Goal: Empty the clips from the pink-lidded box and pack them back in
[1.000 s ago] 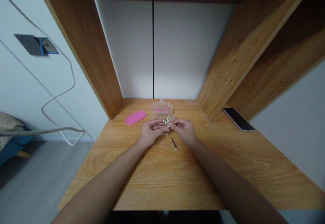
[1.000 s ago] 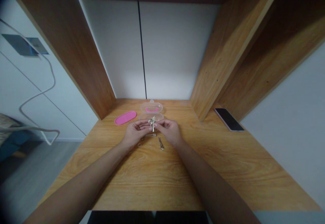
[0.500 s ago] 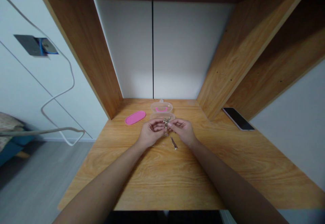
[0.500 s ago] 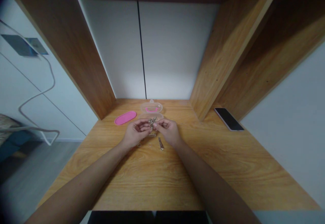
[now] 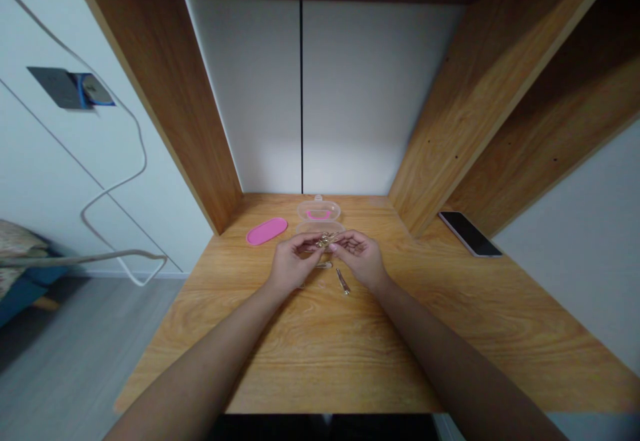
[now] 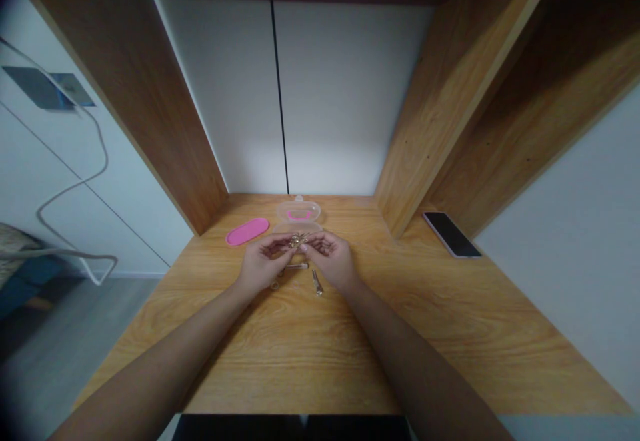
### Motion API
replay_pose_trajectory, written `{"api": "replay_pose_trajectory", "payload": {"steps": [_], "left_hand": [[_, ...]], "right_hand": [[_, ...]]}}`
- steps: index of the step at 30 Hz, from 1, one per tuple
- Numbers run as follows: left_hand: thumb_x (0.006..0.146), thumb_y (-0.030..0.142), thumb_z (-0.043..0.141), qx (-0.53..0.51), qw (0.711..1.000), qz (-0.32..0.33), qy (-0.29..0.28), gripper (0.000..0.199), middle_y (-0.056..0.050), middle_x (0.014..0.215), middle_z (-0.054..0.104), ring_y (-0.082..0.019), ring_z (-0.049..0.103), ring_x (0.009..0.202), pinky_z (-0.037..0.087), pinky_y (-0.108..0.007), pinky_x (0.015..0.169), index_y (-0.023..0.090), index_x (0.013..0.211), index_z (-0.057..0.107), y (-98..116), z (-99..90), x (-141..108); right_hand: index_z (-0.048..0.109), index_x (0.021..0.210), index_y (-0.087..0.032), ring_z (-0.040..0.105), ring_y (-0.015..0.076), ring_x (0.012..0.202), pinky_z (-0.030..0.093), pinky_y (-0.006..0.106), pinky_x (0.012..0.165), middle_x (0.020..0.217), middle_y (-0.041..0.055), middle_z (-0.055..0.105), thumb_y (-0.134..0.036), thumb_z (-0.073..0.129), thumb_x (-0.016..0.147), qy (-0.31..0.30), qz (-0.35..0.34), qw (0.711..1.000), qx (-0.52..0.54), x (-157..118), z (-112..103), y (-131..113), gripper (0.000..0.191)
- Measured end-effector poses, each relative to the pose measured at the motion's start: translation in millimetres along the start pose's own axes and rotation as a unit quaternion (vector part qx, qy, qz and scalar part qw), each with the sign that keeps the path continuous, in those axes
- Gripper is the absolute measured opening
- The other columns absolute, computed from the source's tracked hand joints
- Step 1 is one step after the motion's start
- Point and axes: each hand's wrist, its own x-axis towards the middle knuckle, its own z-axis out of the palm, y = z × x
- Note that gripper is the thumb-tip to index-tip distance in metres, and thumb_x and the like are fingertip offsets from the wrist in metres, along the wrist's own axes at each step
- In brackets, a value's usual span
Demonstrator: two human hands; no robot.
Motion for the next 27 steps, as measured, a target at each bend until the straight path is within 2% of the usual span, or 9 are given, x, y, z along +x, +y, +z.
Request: {"api": "replay_pose_trajectory", "payload": {"steps": [3, 5, 9, 13, 16, 21, 24, 27], "left_hand": [[0.077, 0.024, 0.079, 0.033, 0.999, 0.029, -0.015, 0.027, -0.009, 0.105, 0.078, -0.018, 0.074, 0.084, 0.061, -0.032, 0.085, 0.020, 0.103, 0.078, 3.5, -2.5, -0.7], [0.077, 0.023, 0.078, 0.044, 0.998, 0.038, -0.023, 0.025, -0.009, 0.105, 0.078, -0.019, 0.074, 0.087, 0.060, -0.033, 0.086, 0.021, 0.101, 0.079, 6.2, -2.7, -1.9], [0.073, 0.023, 0.081, 0.037, 0.999, 0.025, -0.012, 0.024, -0.009, 0.102, 0.078, -0.021, 0.074, 0.089, 0.060, -0.036, 0.089, 0.023, 0.097, 0.080, 10.4, -0.6, -3.6], [0.072, 0.022, 0.081, 0.044, 0.998, 0.035, -0.008, 0.027, -0.009, 0.105, 0.077, -0.023, 0.073, 0.093, 0.057, -0.040, 0.095, 0.024, 0.099, 0.080, 14.7, -0.8, -4.9], [0.077, 0.020, 0.077, 0.088, 0.992, 0.091, -0.009, 0.031, -0.009, 0.112, 0.076, -0.025, 0.070, 0.105, 0.051, -0.043, 0.104, 0.025, 0.108, 0.077, 17.7, -4.2, -5.6], [0.083, 0.017, 0.069, 0.170, 0.967, 0.186, 0.031, 0.035, -0.009, 0.123, 0.071, -0.026, 0.063, 0.119, 0.043, -0.045, 0.113, 0.025, 0.117, 0.072, 15.0, -14.4, 1.2], [0.082, 0.019, 0.070, 0.229, 0.953, 0.196, 0.035, 0.037, -0.011, 0.133, 0.064, -0.028, 0.055, 0.129, 0.038, -0.049, 0.116, 0.024, 0.119, 0.069, 7.9, -19.8, 8.0], [0.082, 0.025, 0.072, 0.293, 0.941, 0.170, 0.022, 0.041, -0.013, 0.140, 0.056, -0.031, 0.049, 0.134, 0.036, -0.052, 0.116, 0.022, 0.123, 0.066, -1.4, -22.3, 12.1]], "right_hand": [[0.070, 0.100, -0.022, 0.069, 0.0183, 0.076, 0.057, 0.030, 0.070, 0.086, 0.0056, 0.075, -0.037, 0.086, 0.069, 0.005, -0.027, 0.999, -0.022, -1.3, -0.5, -1.4, 0.039], [0.071, 0.107, -0.022, 0.070, 0.0195, 0.080, 0.057, 0.031, 0.071, 0.091, 0.0068, 0.075, -0.035, 0.085, 0.071, -0.005, -0.050, 0.997, -0.051, -1.8, -2.0, -1.5, 0.040], [0.078, 0.095, -0.025, 0.070, 0.0227, 0.088, 0.058, 0.035, 0.078, 0.097, 0.0077, 0.075, -0.034, 0.079, 0.079, -0.004, -0.098, 0.988, -0.116, -1.6, -5.6, -1.2, 0.018], [0.079, 0.089, -0.026, 0.071, 0.0233, 0.082, 0.058, 0.037, 0.077, 0.091, 0.0066, 0.077, -0.033, 0.077, 0.080, 0.024, -0.110, 0.984, -0.137, -1.0, -6.3, -2.6, 0.012], [0.080, 0.088, -0.025, 0.070, 0.0232, 0.082, 0.056, 0.037, 0.077, 0.090, 0.0065, 0.077, -0.034, 0.075, 0.082, 0.056, -0.123, 0.979, -0.150, 0.3, -7.2, -4.0, 0.011], [0.079, 0.092, -0.022, 0.064, 0.0195, 0.072, 0.052, 0.033, 0.069, 0.087, 0.0064, 0.075, -0.038, 0.072, 0.086, 0.138, -0.138, 0.960, -0.201, 6.1, -15.2, -2.1, 0.018], [0.079, 0.094, -0.022, 0.064, 0.0196, 0.075, 0.051, 0.033, 0.070, 0.091, 0.0067, 0.075, -0.039, 0.071, 0.087, 0.163, -0.137, 0.951, -0.224, 10.1, -20.9, 2.6, 0.020], [0.079, 0.095, -0.022, 0.066, 0.0218, 0.085, 0.051, 0.035, 0.078, 0.093, 0.0072, 0.076, -0.037, 0.070, 0.088, 0.164, -0.141, 0.946, -0.240, 13.1, -23.8, 8.2, 0.019]]}}
